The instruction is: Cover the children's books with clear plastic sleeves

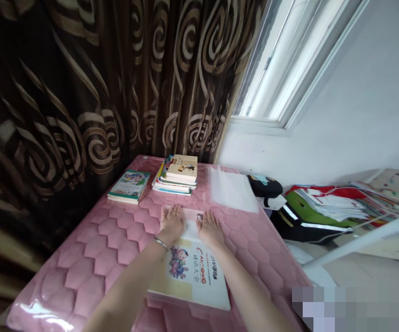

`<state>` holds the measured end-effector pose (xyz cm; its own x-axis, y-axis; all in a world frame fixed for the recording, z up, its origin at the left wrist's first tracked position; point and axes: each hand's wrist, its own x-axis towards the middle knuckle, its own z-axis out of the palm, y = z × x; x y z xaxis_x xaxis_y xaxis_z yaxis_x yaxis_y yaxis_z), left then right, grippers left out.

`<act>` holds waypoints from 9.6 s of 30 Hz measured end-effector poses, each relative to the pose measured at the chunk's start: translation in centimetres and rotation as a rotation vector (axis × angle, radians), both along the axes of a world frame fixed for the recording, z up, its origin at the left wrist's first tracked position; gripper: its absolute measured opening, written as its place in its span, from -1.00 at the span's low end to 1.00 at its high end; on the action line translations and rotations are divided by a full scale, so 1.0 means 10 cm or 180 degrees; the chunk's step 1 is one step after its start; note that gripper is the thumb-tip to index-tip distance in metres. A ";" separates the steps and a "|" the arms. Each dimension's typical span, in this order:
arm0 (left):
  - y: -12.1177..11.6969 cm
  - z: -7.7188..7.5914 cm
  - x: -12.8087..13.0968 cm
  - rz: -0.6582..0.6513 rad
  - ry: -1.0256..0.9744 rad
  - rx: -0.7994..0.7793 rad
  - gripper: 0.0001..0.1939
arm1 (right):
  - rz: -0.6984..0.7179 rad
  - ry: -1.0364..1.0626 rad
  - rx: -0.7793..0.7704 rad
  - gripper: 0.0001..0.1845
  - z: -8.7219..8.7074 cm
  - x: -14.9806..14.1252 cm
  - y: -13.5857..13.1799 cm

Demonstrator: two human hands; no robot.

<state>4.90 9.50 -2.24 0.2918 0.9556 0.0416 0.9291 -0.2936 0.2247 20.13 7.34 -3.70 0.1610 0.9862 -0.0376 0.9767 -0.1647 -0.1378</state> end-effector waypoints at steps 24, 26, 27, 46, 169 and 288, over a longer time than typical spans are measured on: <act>0.03 -0.02 -0.21 0.0301 -0.0154 -0.0068 -0.37 | 0.0468 0.0253 -0.0099 -0.31 0.13 -0.32 0.10; 0.04 -0.04 -0.20 0.0326 -0.0143 -0.0061 -0.38 | 0.0189 0.0157 -0.0127 -0.32 0.11 -0.10 0.06; 0.04 -0.05 -0.20 0.0331 -0.0122 -0.0041 -0.38 | 0.0108 0.0136 -0.0139 -0.32 0.09 -0.02 0.05; -0.07 0.05 0.04 -0.0077 -0.0015 -0.0121 -0.40 | 0.0140 -0.0073 0.0003 -0.32 -0.01 0.05 0.01; -0.61 0.06 -0.16 -0.0261 -0.0099 -0.0205 -0.39 | 0.0627 0.0761 0.0349 -0.45 -0.14 0.53 -0.41; 0.26 0.21 -0.31 -0.0126 0.0431 -0.0275 -0.50 | 0.0467 0.0679 0.0371 -0.54 0.08 0.31 -0.10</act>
<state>1.82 12.11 -0.15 0.3268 0.9415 -0.0826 0.9407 -0.3156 0.1243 23.21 6.30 -2.94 0.0169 0.9981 0.0598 0.9358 0.0052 -0.3525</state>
